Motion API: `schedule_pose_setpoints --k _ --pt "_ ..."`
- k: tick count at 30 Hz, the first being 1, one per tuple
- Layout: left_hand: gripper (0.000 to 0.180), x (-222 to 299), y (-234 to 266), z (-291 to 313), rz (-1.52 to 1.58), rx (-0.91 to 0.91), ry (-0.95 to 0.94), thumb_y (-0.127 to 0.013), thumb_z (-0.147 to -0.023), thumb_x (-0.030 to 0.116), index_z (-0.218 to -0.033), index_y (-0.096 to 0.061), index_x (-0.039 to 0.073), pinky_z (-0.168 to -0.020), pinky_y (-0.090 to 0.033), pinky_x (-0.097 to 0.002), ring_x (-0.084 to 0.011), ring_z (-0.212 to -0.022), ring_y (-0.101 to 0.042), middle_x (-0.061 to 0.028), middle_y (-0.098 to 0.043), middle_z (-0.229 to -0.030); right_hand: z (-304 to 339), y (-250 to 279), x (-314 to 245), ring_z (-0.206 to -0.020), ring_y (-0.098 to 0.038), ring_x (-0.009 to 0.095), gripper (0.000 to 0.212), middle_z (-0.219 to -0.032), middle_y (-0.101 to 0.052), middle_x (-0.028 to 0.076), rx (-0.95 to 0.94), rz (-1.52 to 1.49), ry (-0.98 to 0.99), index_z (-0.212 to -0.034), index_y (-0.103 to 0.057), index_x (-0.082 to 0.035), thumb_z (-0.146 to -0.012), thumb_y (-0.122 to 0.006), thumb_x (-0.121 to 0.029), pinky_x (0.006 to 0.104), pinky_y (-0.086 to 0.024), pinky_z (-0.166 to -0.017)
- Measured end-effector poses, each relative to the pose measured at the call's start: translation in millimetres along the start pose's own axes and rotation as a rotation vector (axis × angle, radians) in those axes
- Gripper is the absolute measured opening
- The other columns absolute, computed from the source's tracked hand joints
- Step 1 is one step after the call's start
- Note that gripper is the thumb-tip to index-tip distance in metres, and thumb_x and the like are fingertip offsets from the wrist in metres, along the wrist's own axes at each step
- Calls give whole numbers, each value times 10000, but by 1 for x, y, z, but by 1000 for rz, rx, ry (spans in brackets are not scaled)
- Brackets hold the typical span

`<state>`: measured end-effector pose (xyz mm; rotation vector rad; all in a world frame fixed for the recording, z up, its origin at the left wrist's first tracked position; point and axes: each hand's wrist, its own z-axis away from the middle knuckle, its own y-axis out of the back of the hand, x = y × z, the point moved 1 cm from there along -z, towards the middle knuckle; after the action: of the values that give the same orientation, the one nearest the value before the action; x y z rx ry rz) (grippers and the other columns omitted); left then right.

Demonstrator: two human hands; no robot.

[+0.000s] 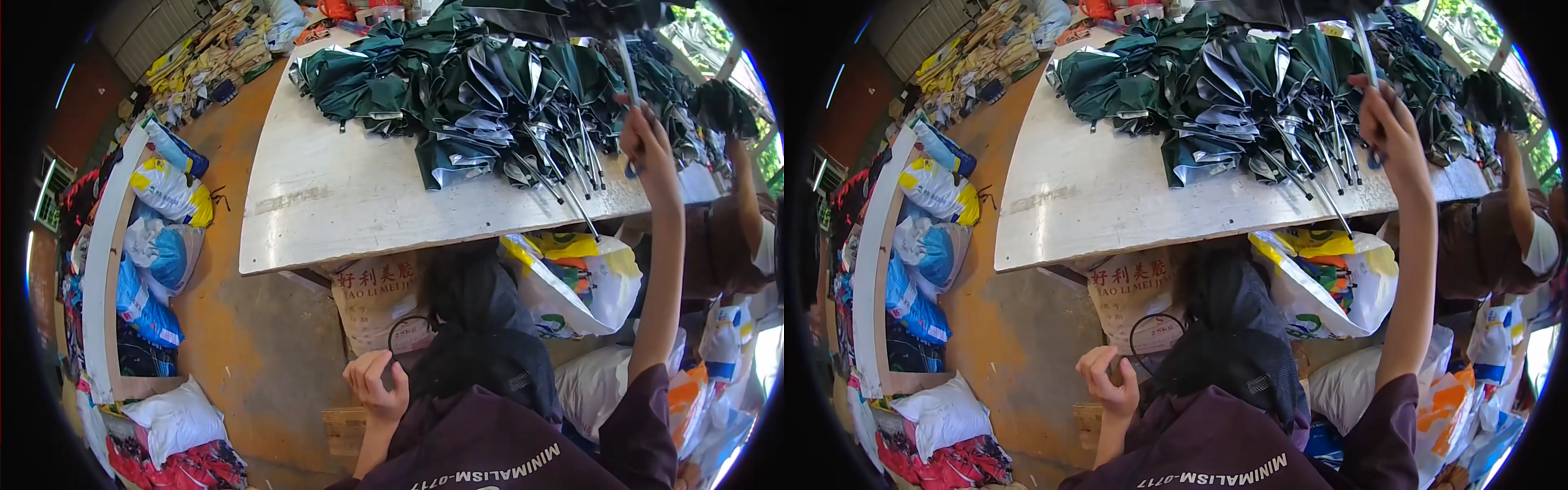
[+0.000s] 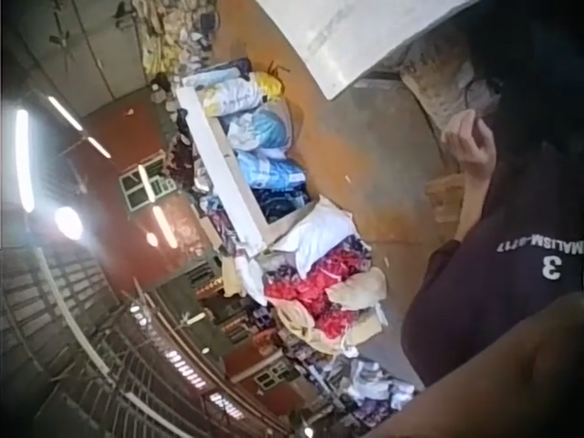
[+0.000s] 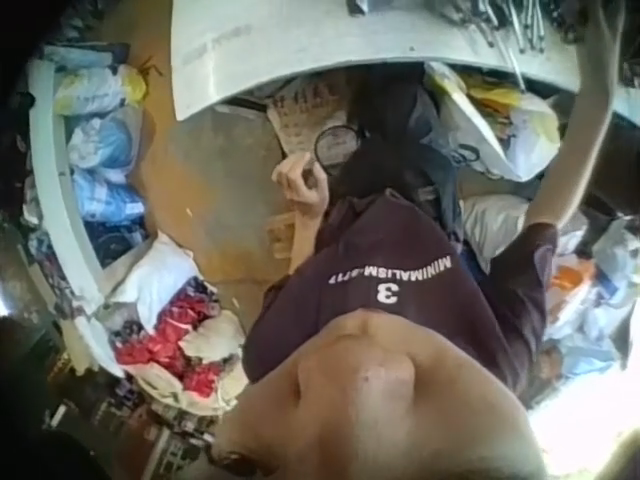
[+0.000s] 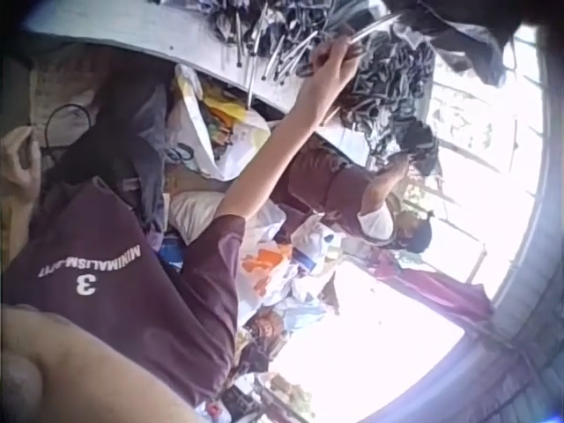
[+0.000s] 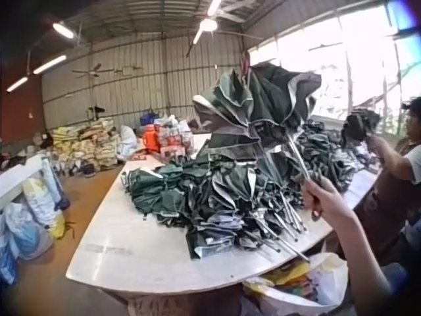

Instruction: Attaching an umbrella canopy fabric to the metal frame and ribs.

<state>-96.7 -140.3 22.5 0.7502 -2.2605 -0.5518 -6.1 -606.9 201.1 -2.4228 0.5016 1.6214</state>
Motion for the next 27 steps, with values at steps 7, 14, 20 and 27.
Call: schedule_pose_setpoints --k 7,14,20,27 --pt "298 -26 -46 -21 22 -122 67 -649 -796 6 -1088 -617 58 -910 -434 -375 -257 -903 -594 -83 -660 -1032 -97 64 191 -663 -547 96 264 -777 -639 24 77 465 -148 -1189 -655 -51 -986 -593 -208 219 -393 -594" --pt "204 -72 -123 -99 48 -175 79 -637 -827 -12 -1019 -644 57 -887 -431 -333 -231 -866 -591 -58 -661 -967 -88 48 228 -703 -590 134 288 -767 -654 40 136 592 -184 -1176 -703 -39 -919 -624 -142 251 -456 -657" --pt "181 -142 -247 -216 69 -281 114 -593 -927 162 -1071 -647 66 -854 -456 -352 -257 -902 -601 -77 -652 -939 -27 -3 177 -710 -492 97 199 -824 -596 33 135 734 -91 -1127 -673 -44 -948 -593 -74 242 -384 -635" --pt "417 -152 -351 -290 -57 -313 219 -617 -911 442 -936 -716 38 -748 -502 -419 -352 -854 -646 -146 -700 -892 104 -29 96 -683 -462 132 294 -846 -609 56 -16 681 -353 -1075 -657 -14 -807 -569 71 255 -381 -641"
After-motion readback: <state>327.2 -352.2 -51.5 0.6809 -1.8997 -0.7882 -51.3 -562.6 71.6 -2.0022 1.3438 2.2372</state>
